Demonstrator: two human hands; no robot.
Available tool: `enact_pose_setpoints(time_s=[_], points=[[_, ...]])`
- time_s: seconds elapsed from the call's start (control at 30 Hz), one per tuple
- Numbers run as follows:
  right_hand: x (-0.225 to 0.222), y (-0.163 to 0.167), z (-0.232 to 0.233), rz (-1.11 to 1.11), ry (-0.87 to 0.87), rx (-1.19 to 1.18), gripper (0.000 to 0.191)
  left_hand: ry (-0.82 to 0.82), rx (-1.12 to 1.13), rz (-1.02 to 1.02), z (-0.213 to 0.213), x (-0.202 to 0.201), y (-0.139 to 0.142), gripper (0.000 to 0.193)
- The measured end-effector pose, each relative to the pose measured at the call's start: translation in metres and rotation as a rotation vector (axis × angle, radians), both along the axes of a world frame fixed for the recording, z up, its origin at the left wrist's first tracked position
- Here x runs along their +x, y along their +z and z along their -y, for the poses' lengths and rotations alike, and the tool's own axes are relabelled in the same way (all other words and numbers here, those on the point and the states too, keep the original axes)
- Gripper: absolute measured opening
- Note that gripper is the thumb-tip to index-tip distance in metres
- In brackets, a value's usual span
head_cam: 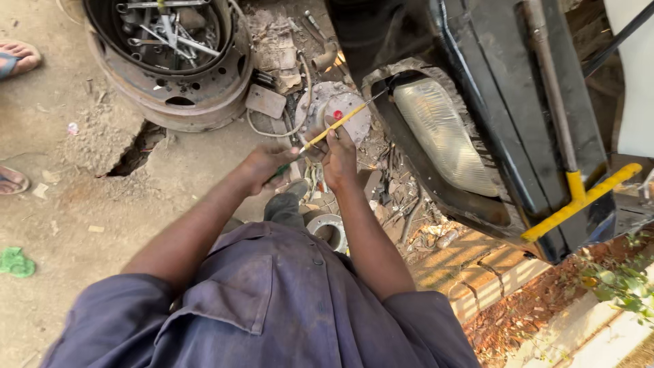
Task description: The person uses a yellow T-handle wrench and a screwdriver to work on the front headlight assembly of a vehicle. They repeatedly tighten fasteners and pry at the headlight housing while standing in a cluttered outdoor area.
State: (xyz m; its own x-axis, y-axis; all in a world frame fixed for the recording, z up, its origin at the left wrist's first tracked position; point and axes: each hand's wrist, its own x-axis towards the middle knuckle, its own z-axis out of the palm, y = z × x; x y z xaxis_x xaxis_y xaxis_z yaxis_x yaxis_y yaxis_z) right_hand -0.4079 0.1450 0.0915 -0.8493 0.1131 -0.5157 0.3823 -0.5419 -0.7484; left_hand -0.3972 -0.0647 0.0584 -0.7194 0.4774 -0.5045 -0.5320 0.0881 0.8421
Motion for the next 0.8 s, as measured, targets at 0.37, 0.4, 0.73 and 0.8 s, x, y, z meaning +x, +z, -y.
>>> enact_pose_setpoints(time_s=[0.37, 0.4, 0.73, 0.8], points=[[-0.003, -0.018, 0.003, -0.021, 0.074, 0.17, 0.037, -0.026, 0.2, 0.354, 0.004, -0.015, -0.02, 0.036], [-0.005, -0.018, 0.001, -0.011, 0.072, 0.185, 0.035, -0.035, 0.269, 0.393, 0.006, -0.017, -0.022, 0.036], [-0.019, -0.014, 0.005, 0.007, -0.001, 0.136, 0.031, 0.204, -0.538, -0.602, -0.011, 0.012, -0.022, 0.04], [-0.015, -0.014, 0.003, 0.047, -0.014, 0.203, 0.033, 0.095, -0.107, -0.065, -0.006, 0.002, -0.025, 0.041]])
